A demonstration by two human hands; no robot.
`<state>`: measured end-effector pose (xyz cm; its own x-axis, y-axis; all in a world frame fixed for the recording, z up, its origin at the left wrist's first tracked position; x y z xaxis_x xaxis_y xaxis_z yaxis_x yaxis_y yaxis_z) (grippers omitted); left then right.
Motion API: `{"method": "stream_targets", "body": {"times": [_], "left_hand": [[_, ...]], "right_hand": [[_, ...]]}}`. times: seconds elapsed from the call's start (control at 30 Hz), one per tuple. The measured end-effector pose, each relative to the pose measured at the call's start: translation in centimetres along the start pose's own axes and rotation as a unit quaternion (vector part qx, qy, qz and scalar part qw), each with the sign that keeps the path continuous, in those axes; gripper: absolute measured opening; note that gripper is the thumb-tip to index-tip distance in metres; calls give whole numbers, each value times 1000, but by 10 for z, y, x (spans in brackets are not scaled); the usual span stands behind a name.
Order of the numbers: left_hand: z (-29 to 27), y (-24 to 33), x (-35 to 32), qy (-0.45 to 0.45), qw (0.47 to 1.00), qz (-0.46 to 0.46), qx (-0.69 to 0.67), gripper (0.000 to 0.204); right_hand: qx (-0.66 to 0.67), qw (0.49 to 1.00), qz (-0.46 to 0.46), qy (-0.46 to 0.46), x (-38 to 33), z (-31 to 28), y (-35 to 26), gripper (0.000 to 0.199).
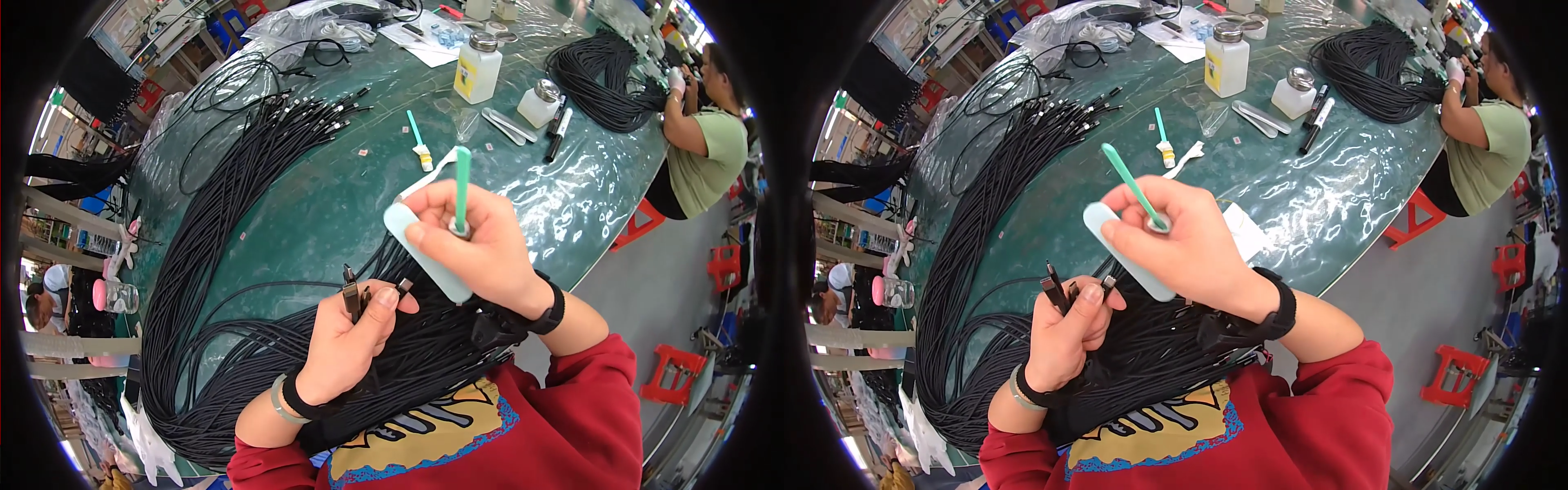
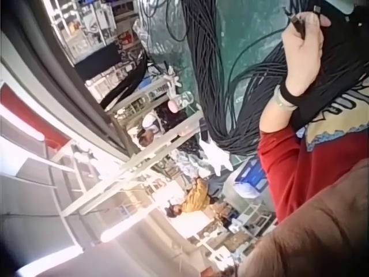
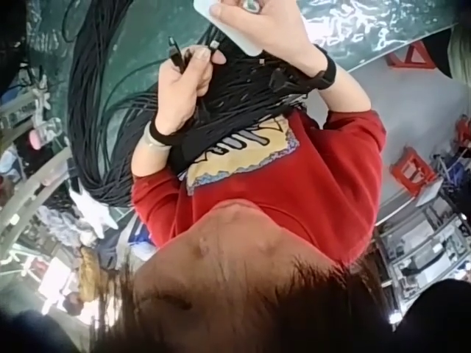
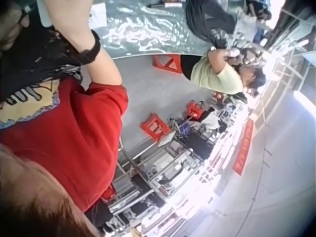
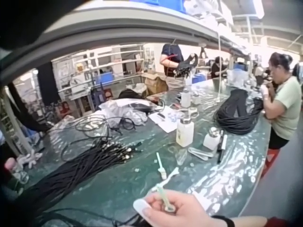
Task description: The person holds a bundle of cables and wipes the connectors with a cloth-wrapped tool before using a file to rub against the metal ends. They then set the tools down and rearrange the cables on the table.
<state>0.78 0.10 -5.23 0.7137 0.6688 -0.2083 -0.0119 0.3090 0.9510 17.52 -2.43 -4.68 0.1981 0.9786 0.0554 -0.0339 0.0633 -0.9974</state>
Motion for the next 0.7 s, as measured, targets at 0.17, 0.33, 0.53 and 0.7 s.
{"method": "stream_targets", "body": {"times": [0.17,0.33,0.53,0.7], "left_hand": [[1,2,1,4,1000,0,-5,29],[0,1,2,-8,1000,9,7,29],[4,-22,20,-19,992,121,42,29],[-3,-13,18,-27,995,-16,-90,36]], "right_hand": [[135,986,45,-85,-13,7,3,17],[-72,997,-16,16,4,-17,8,18],[-182,980,53,68,15,-72,28,20],[-246,959,102,93,16,-95,36,21]]}}
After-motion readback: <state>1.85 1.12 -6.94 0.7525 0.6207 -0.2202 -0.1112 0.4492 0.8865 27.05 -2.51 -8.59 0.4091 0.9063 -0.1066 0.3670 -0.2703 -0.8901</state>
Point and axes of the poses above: each hand's wrist, its own x-axis towards the middle knuckle, its own z-axis out of the palm, y = z × x, the point moved 1 cm from there along x, towards the middle knuckle, and after that the axes turned 6 degrees about z, right-handed, at the moved point
